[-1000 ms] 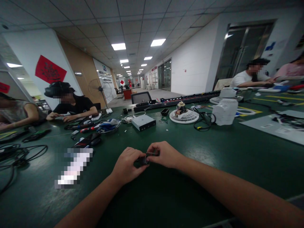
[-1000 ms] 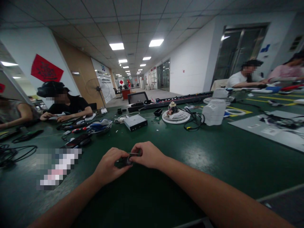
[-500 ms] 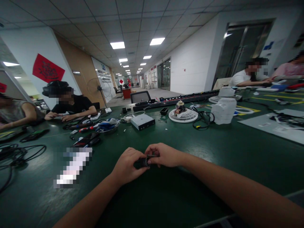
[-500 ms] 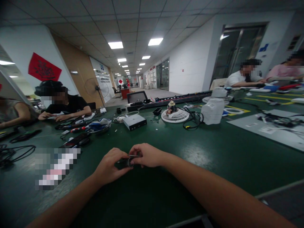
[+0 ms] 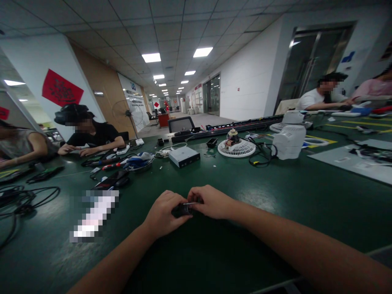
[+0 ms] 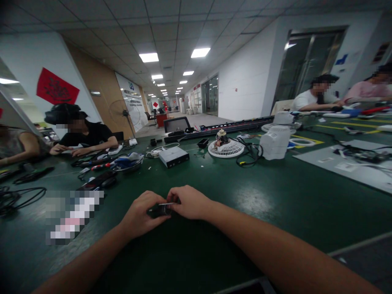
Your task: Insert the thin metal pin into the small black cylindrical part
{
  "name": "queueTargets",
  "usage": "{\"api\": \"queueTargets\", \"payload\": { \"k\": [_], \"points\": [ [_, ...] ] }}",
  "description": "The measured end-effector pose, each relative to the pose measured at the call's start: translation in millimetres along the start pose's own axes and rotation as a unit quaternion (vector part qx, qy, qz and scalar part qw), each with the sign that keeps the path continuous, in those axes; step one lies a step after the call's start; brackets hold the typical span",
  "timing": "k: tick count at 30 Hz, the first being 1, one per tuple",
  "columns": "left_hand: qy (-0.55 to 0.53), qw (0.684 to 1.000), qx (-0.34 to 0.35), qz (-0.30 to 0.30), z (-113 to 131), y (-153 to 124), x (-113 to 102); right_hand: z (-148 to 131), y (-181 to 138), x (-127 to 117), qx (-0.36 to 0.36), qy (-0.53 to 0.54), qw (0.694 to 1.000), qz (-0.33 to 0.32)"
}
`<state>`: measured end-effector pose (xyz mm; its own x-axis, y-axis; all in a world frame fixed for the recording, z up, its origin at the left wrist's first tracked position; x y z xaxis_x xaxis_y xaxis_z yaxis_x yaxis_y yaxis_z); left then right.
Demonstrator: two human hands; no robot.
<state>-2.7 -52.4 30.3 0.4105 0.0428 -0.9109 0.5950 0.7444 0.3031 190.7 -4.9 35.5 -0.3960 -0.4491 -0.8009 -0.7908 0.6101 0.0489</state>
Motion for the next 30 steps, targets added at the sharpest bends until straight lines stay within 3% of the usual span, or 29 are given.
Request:
{"api": "queueTargets", "payload": {
  "k": [6, 12, 23, 30],
  "points": [
    [-0.005, 1.000, 0.000, -0.003, 1.1, 0.1, 2.0, -0.3, 0.3, 0.7, -0.006, 0.051, 0.999, 0.000],
    [-0.012, 1.000, -0.012, -0.021, 0.5, 1.5, 3.2, 9.8, 1.9, 4.5, -0.011, 0.187, 0.979, -0.079],
    [-0.014, 0.999, -0.007, -0.029, -2.1, -0.9, 3.8, 3.1, 3.3, 5.6, 0.017, 0.110, 0.994, -0.010],
    [-0.021, 0.999, -0.018, -0.028, -7.1, 0.3, 2.9, 10.0, 7.4, 9.4, 0.046, 0.152, 0.987, -0.027]
  ]
}}
Point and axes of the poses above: each hand's wrist, its own y-axis towards the middle knuckle, its own x-axis out of the palm, z = x × y, the point moved 1 cm from there along y, towards the middle knuckle, and after that the axes turned 10 degrees about -z, right-handed, at the moved point
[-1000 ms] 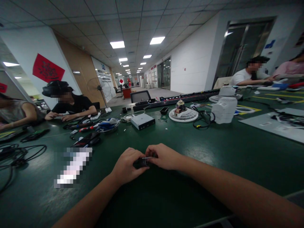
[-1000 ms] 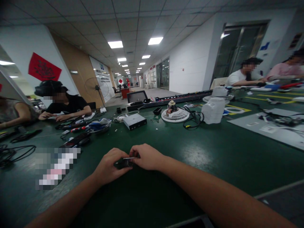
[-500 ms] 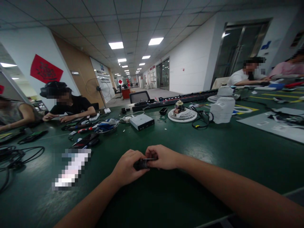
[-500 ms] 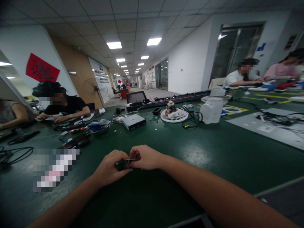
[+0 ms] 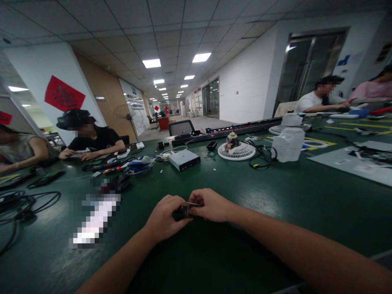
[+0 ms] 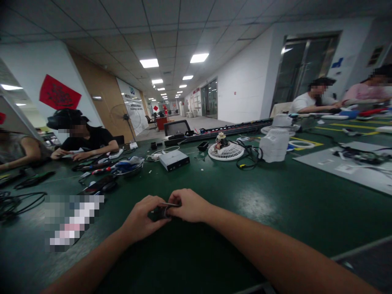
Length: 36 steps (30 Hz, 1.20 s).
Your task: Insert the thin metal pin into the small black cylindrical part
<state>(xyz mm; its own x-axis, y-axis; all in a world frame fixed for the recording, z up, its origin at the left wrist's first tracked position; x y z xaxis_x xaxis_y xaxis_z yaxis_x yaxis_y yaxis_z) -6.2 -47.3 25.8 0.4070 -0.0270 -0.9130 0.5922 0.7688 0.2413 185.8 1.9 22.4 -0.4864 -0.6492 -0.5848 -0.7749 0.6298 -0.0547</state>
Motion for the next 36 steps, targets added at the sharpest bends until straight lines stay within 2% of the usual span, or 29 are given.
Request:
{"api": "queueTargets", "payload": {
  "k": [3, 7, 10, 12, 17, 21, 24, 29, 32, 36],
  "points": [
    [0.003, 1.000, -0.028, -0.005, -4.6, 0.3, -0.5, 1.3, -0.2, -4.1, -0.006, -0.031, 0.999, 0.026],
    [0.015, 0.996, -0.083, 0.009, -8.9, 0.6, -1.3, -2.6, -4.9, -13.5, 0.011, -0.177, 0.980, 0.088],
    [0.021, 0.992, -0.124, 0.019, -8.9, 1.2, -2.0, -6.2, -7.9, -17.8, 0.029, -0.271, 0.958, 0.091],
    [0.026, 0.989, -0.142, 0.024, -8.1, 1.5, -2.4, -8.0, -8.8, -18.2, 0.030, -0.295, 0.952, 0.077],
    [0.028, 0.988, -0.148, 0.026, -7.1, 0.8, -2.3, -11.0, -8.8, -15.5, 0.014, -0.322, 0.946, 0.047],
    [0.025, 0.993, -0.114, 0.012, -7.5, 0.5, -1.9, -11.7, -9.3, -15.8, -0.016, -0.359, 0.931, 0.060],
    [0.031, 0.993, -0.112, 0.023, -7.5, 0.6, -1.9, -11.6, -11.0, -17.2, -0.033, -0.366, 0.927, 0.075],
    [0.029, 0.994, -0.102, 0.021, -6.4, -0.1, -0.4, -11.2, -12.1, -16.0, -0.084, -0.327, 0.940, 0.041],
    [0.033, 0.995, -0.093, 0.011, -6.8, -0.7, 0.3, -9.5, -9.7, -14.9, -0.071, -0.282, 0.956, 0.048],
    [0.040, 0.994, -0.102, 0.009, -8.4, -0.6, -0.1, -7.4, -7.4, -14.8, -0.021, -0.308, 0.949, 0.069]
  ]
}}
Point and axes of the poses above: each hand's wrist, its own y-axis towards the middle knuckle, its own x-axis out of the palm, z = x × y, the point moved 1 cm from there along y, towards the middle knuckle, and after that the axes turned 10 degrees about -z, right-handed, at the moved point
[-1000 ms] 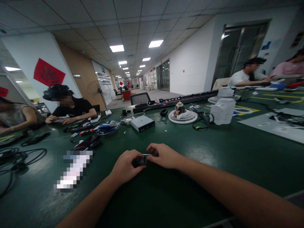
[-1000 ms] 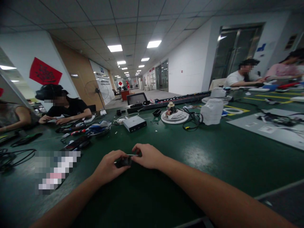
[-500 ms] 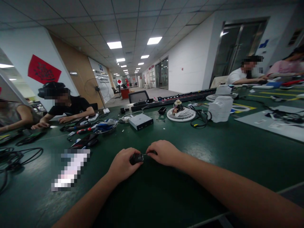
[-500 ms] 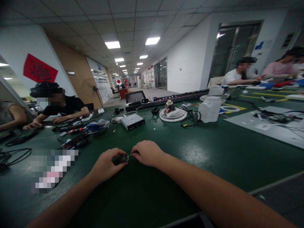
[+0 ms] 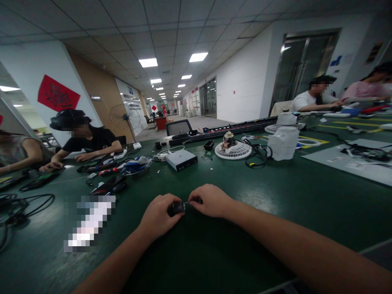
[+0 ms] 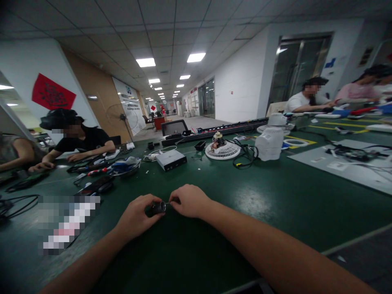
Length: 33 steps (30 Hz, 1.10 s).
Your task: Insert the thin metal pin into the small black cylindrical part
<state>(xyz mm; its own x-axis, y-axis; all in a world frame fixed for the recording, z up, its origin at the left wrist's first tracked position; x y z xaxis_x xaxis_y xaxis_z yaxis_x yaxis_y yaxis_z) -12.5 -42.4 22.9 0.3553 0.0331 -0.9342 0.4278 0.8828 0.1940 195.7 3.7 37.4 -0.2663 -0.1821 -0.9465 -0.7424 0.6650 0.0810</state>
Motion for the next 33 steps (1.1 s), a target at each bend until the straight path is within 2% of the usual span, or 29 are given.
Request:
{"api": "queueTargets", "payload": {
  "k": [3, 7, 10, 14, 17, 21, 24, 29, 33],
  "points": [
    [-0.004, 1.000, -0.004, 0.008, 1.1, 0.3, -0.6, -0.8, -1.1, -0.7, -0.009, -0.025, 1.000, -0.010],
    [-0.012, 1.000, -0.005, 0.019, 4.5, 0.5, -0.6, -4.0, -2.8, -2.3, -0.042, 0.018, 0.999, -0.017],
    [-0.013, 1.000, -0.005, 0.018, 5.7, 0.9, 0.2, -4.9, -1.8, -2.3, -0.020, 0.039, 0.999, 0.003],
    [0.005, 1.000, -0.012, 0.025, 6.8, 0.7, 1.2, -2.8, -0.6, -0.5, 0.023, -0.006, 1.000, -0.008],
    [0.008, 0.999, -0.018, 0.027, 9.0, 0.0, 1.0, -1.2, -1.7, 0.0, -0.008, -0.019, 0.999, -0.025],
    [0.005, 1.000, -0.015, 0.024, 12.3, -0.5, 0.0, -0.8, -2.9, -0.5, -0.048, 0.045, 0.998, -0.023],
    [0.004, 1.000, -0.008, 0.029, 13.0, -0.5, -0.2, -1.8, -2.1, -0.8, -0.043, 0.079, 0.996, -0.008],
    [0.008, 0.999, -0.007, 0.033, 11.4, -0.8, 0.8, -2.3, -1.8, -1.5, 0.023, 0.023, 0.999, -0.003],
    [0.008, 0.999, -0.009, 0.039, 12.2, -1.1, 0.2, -1.8, -4.3, -2.7, -0.015, 0.002, 1.000, -0.016]
  ]
}}
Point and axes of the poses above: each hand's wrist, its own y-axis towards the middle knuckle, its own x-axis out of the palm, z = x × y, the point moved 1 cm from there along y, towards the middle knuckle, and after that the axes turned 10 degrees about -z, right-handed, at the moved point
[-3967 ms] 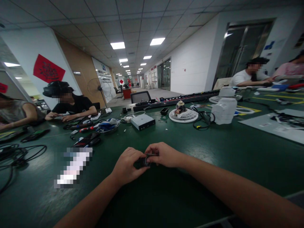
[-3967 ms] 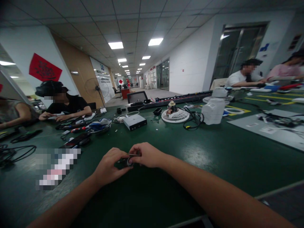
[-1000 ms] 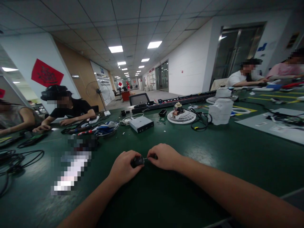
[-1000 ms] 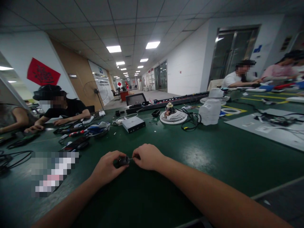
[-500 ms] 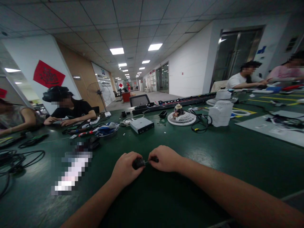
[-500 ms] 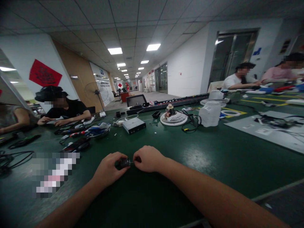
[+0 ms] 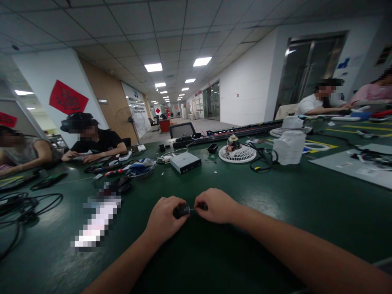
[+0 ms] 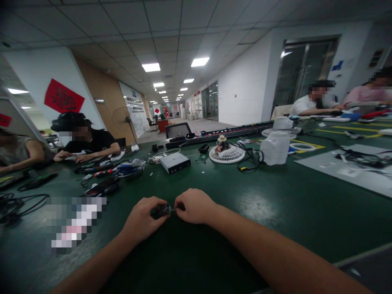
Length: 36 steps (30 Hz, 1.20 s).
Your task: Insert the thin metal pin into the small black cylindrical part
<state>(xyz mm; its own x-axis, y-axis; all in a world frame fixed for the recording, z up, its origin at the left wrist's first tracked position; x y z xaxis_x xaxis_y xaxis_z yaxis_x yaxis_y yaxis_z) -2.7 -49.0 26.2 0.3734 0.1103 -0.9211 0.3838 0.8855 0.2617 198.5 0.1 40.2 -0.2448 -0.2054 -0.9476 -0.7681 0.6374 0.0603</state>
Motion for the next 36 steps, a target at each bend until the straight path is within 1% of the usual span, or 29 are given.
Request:
{"api": "queueTargets", "payload": {
  "k": [2, 4, 6, 9, 12, 14, 16, 20, 25, 27, 29, 31, 33, 36],
  "points": [
    [-0.001, 1.000, 0.004, -0.001, 0.9, -0.1, -1.1, 0.2, -0.5, -0.2, -0.028, 0.029, 0.999, -0.008],
    [0.001, 1.000, 0.017, -0.003, 1.5, -0.1, -2.1, 0.3, 0.2, -0.1, -0.037, 0.056, 0.998, -0.005],
    [0.007, 0.999, 0.031, 0.000, 1.0, 0.2, -2.8, 0.6, 1.6, 0.2, -0.023, 0.056, 0.998, 0.012],
    [0.014, 0.999, 0.030, 0.007, -1.0, 0.8, -2.9, 0.8, 2.7, 0.6, 0.012, 0.017, 0.999, 0.028],
    [0.013, 1.000, 0.022, 0.002, -1.6, 1.3, -2.6, 0.2, 1.3, 0.3, 0.002, -0.014, 1.000, 0.007],
    [0.009, 1.000, 0.027, -0.004, -0.6, 1.6, -2.7, -0.5, 0.1, -0.1, -0.018, -0.002, 1.000, -0.008],
    [0.006, 0.999, 0.036, -0.010, 0.3, 2.0, -2.9, -1.3, -0.2, -0.3, -0.022, 0.016, 1.000, -0.012],
    [0.009, 0.999, 0.039, -0.011, -1.5, 2.7, -3.1, -2.6, 1.5, 0.4, 0.002, 0.013, 1.000, 0.011],
    [0.008, 1.000, 0.018, 0.002, -5.0, 2.1, -3.2, -1.2, 2.0, 1.3, 0.039, -0.012, 0.999, 0.029],
    [0.009, 1.000, 0.018, 0.002, -4.5, 1.7, -3.0, -0.7, 1.4, 1.4, 0.030, -0.005, 0.999, 0.013],
    [0.006, 1.000, 0.026, -0.007, -3.6, 1.4, -2.4, -1.1, 1.1, 1.2, 0.006, 0.016, 1.000, -0.004],
    [0.002, 0.999, 0.037, -0.015, -3.2, 1.3, -1.8, -1.8, 1.1, 0.4, -0.008, 0.042, 0.999, -0.004],
    [0.002, 0.999, 0.043, -0.014, -3.6, 1.3, -1.4, -2.1, 1.3, -0.7, 0.007, 0.049, 0.999, 0.014],
    [0.011, 0.999, 0.039, -0.003, -4.5, 1.3, -1.7, -2.1, 0.9, -1.3, 0.044, 0.016, 0.999, 0.020]
  ]
}}
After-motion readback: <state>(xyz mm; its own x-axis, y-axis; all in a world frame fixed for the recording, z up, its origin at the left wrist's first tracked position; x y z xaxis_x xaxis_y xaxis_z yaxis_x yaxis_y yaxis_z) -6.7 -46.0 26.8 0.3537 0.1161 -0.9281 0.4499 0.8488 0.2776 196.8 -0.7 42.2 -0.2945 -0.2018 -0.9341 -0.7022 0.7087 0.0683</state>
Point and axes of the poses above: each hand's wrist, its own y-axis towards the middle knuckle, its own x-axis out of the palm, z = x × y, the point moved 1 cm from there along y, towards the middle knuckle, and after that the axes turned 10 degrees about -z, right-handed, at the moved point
